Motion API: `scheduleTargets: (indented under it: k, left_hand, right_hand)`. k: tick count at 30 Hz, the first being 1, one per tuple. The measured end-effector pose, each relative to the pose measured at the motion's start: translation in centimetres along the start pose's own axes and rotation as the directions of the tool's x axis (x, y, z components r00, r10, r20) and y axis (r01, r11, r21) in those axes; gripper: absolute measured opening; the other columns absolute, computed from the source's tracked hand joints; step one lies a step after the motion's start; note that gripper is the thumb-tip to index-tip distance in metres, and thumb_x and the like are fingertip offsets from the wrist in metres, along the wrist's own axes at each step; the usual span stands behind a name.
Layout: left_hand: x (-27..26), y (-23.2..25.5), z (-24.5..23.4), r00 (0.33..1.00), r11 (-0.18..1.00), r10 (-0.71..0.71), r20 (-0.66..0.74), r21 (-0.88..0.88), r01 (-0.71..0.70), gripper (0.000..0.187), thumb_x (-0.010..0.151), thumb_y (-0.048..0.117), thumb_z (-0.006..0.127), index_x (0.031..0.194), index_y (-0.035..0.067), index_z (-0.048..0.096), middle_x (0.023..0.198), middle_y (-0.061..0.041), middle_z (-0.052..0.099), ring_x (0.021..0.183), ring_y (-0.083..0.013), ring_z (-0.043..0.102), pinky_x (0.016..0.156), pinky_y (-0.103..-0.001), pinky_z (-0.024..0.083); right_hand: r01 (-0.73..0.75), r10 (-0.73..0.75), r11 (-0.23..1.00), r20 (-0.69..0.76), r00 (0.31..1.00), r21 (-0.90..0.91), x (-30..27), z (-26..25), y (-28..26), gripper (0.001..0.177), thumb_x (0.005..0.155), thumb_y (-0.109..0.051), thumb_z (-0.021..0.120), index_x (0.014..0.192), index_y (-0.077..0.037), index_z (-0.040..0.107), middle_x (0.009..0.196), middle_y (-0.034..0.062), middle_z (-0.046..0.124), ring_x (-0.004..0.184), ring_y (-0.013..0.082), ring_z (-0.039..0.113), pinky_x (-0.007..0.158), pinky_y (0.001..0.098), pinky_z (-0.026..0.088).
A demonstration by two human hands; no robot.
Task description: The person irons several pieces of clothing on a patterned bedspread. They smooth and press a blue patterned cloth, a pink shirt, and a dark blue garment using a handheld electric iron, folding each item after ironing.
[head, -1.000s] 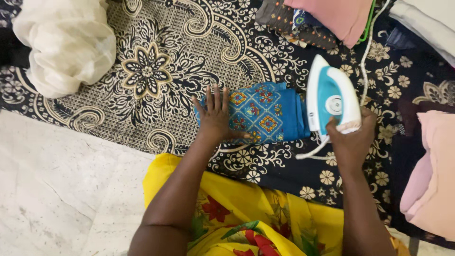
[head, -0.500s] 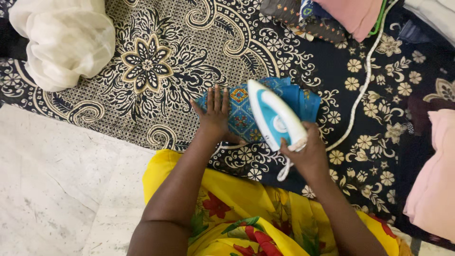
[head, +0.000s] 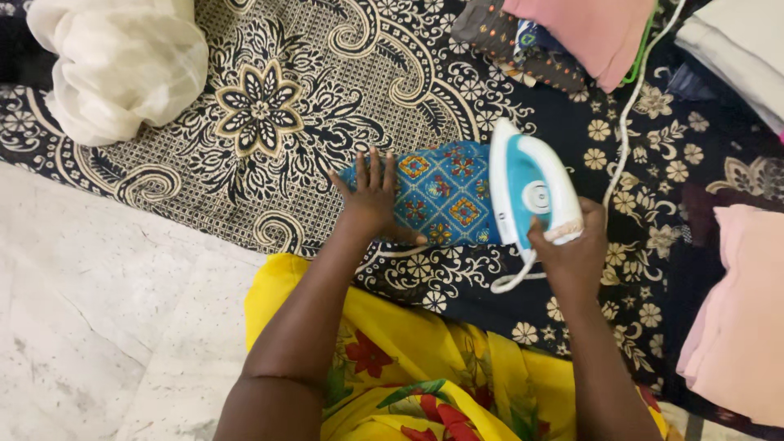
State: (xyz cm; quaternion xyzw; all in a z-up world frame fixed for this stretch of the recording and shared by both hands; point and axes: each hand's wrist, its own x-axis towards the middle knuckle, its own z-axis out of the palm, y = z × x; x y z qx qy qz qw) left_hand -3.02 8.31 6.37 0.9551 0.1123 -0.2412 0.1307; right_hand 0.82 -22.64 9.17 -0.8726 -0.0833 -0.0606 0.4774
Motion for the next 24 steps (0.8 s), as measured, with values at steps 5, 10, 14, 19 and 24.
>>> scheduleTargets:
  k: [5, 10, 14, 19, 24]
  left_hand:
    - [0.2, -0.3, 0.5, 1.000, 1.000, 0.000, -0.031, -0.007, 0.000, 0.172, 0.042, 0.080, 0.087, 0.162, 0.006, -0.011, 0.170, -0.021, -0.016, 0.157, -0.0418, -0.014, 0.106, -0.086, -0.005]
    - [0.8, -0.1, 1.1, 0.999, 0.999, -0.045, 0.013, 0.013, 0.044, 0.173, 0.041, 0.077, 0.090, 0.163, 0.010, -0.012, 0.170, -0.017, -0.020, 0.157, -0.0393, -0.017, 0.103, -0.089, -0.003]
    - [1.0, -0.2, 1.0, 0.996, 0.998, -0.068, 0.059, 0.016, 0.067, 0.173, 0.042, 0.078, 0.090, 0.162, 0.012, -0.016, 0.170, -0.015, -0.024, 0.157, -0.0366, -0.021, 0.101, -0.092, 0.002]
    - [1.3, 0.0, 0.7, 0.991, 0.996, -0.086, 0.101, 0.032, 0.083, 0.173, 0.043, 0.077, 0.090, 0.162, 0.014, -0.018, 0.169, -0.014, -0.028, 0.156, -0.0366, -0.022, 0.100, -0.092, 0.007]
    - [0.9, 0.0, 0.3, 0.993, 0.997, -0.075, 0.088, 0.024, 0.074, 0.171, 0.043, 0.079, 0.088, 0.163, 0.013, -0.015, 0.170, -0.015, -0.024, 0.156, -0.0383, -0.020, 0.100, -0.091, 0.005]
  right_hand:
    - [0.041, -0.015, 0.994, 0.252, 0.968, -0.099, -4.0, 3.9, -1.9, 0.067, 0.076, -0.023, 0.089, 0.126, 0.000, 0.052, 0.108, 0.0211, 0.069, 0.092, 0.0242, 0.070, 0.078, 0.0355, 0.059]
    - [0.122, -0.063, 0.976, 0.302, 0.951, -0.182, -4.0, 4.6, -1.6, 0.074, 0.075, -0.031, 0.089, 0.129, 0.001, 0.051, 0.106, 0.0252, 0.070, 0.091, 0.0309, 0.073, 0.078, 0.0398, 0.059]
    - [0.016, 0.024, 0.984, 0.224, 0.974, -0.175, -1.8, 3.0, -0.5, 0.072, 0.076, -0.027, 0.088, 0.130, 0.003, 0.050, 0.108, 0.0251, 0.070, 0.088, 0.0296, 0.074, 0.076, 0.0389, 0.061]
    - [-0.113, 0.125, 0.980, 0.065, 0.990, -0.163, 1.7, 0.4, 1.8, 0.068, 0.081, -0.021, 0.085, 0.131, 0.004, 0.047, 0.108, 0.0240, 0.071, 0.089, 0.0257, 0.074, 0.077, 0.0356, 0.061]
    - [-0.121, 0.109, 0.974, -0.072, 0.991, -0.193, 3.0, -1.2, 2.5, 0.063, 0.085, -0.017, 0.086, 0.130, 0.003, 0.048, 0.107, 0.0229, 0.071, 0.089, 0.0244, 0.074, 0.076, 0.0353, 0.060]
